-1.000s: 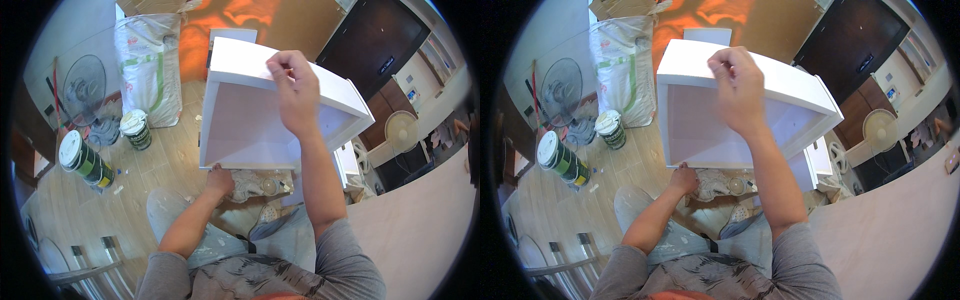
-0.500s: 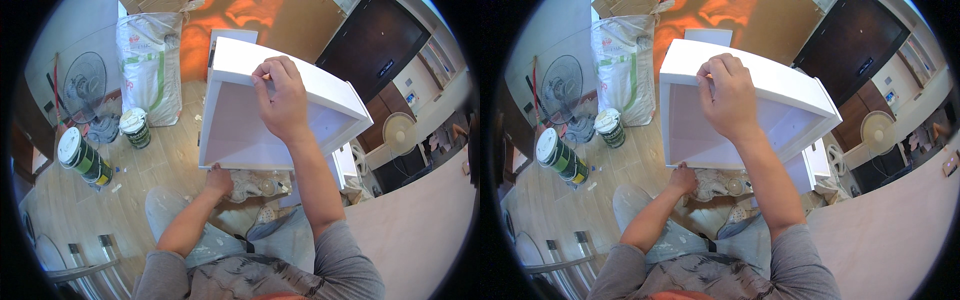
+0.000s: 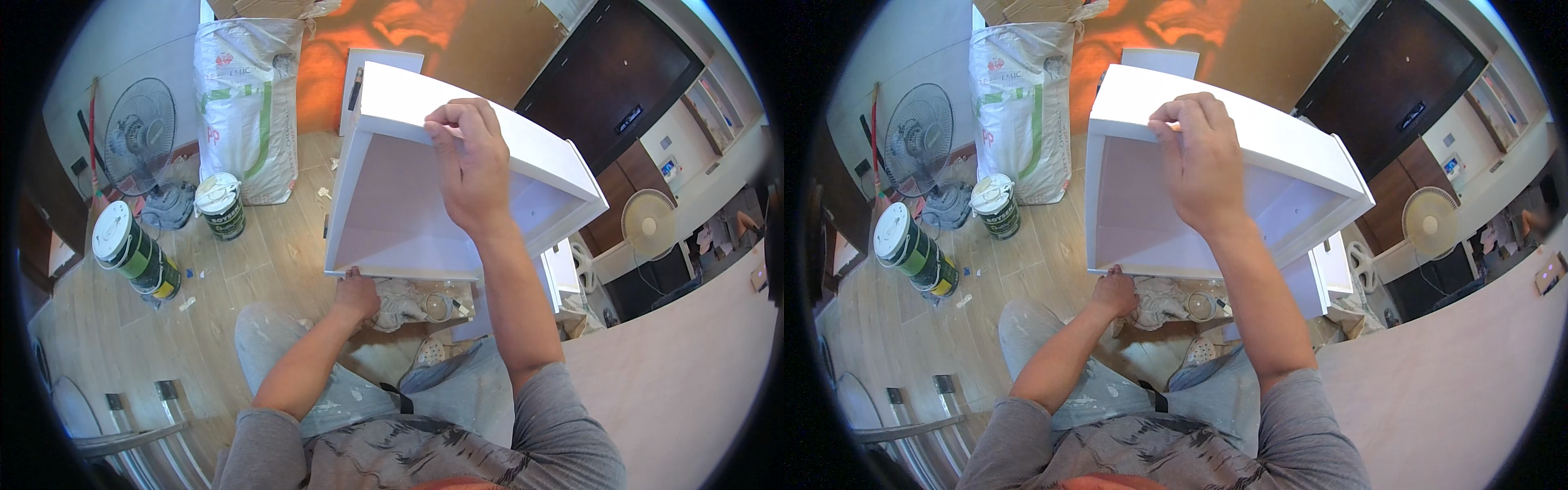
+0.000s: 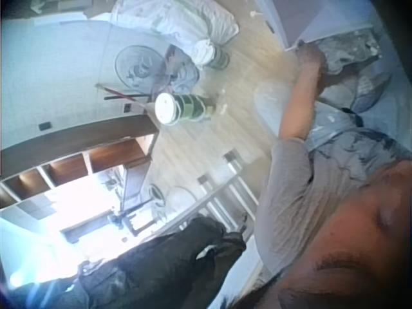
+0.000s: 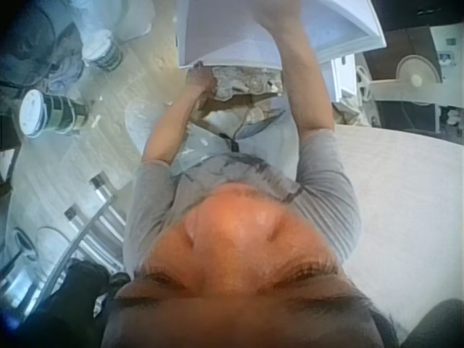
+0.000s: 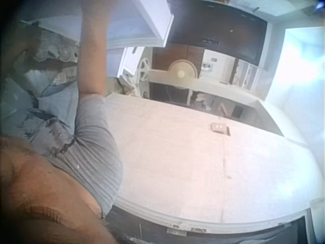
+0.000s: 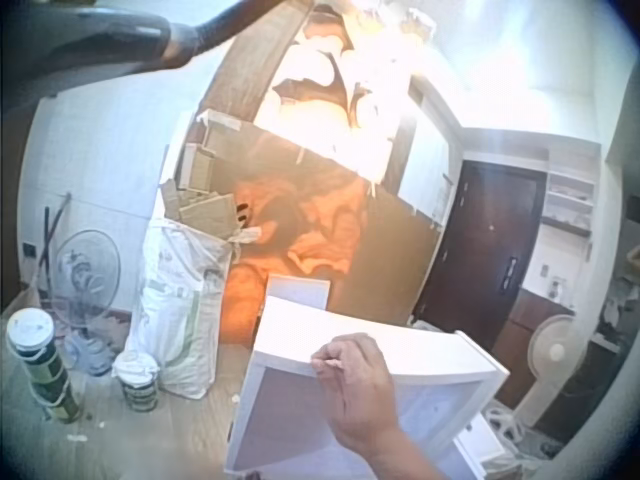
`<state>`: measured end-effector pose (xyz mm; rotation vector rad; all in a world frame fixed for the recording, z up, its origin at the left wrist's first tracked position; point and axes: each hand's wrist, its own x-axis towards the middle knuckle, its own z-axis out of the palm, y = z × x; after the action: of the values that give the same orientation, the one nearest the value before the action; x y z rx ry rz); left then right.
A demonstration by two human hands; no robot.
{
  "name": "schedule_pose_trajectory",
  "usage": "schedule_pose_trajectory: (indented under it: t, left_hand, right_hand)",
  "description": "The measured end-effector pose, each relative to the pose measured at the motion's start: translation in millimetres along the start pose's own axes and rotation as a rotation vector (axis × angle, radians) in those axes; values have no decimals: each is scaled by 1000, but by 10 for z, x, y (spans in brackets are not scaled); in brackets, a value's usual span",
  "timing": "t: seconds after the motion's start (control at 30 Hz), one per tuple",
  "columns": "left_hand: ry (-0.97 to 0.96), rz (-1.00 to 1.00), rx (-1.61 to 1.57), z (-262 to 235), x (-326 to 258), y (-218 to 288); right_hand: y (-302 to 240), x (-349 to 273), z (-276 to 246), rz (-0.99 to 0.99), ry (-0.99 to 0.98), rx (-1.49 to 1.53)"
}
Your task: The person assembles a white cabinet by applying masking tape to edges, then uses a caulking gun to apply sealant along the seams. The person smooths the sealant with a finger and continues working on the cabinet structure.
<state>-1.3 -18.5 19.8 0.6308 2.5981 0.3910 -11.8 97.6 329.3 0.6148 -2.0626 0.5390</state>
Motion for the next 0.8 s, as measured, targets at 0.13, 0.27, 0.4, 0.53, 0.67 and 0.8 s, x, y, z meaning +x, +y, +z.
schedule_pose_trajectory:
  t: [0.13,0.27,0.4,0.53,0.67,0.8]
  left_hand:
    - [-1,-16,9,19,29,5]
    - [-2,-15,37,54,51,1]
    - [-15,-8,56,47,35,-8]
    - [9,-4,29,69,42,-26]
    - [33,23,11,48,18,32]
    - [41,28,14,54,10,4]
  right_hand:
    - [-34,50,136,-61,-20,-31]
    - [-54,74,174,-106,-49,-90]
    - [-78,101,221,-100,-28,-175]
    - [-46,190,137,172,72,86]
    - [-80,224,-58,294,111,306]
    - [-416,184,18,93,-90,227]
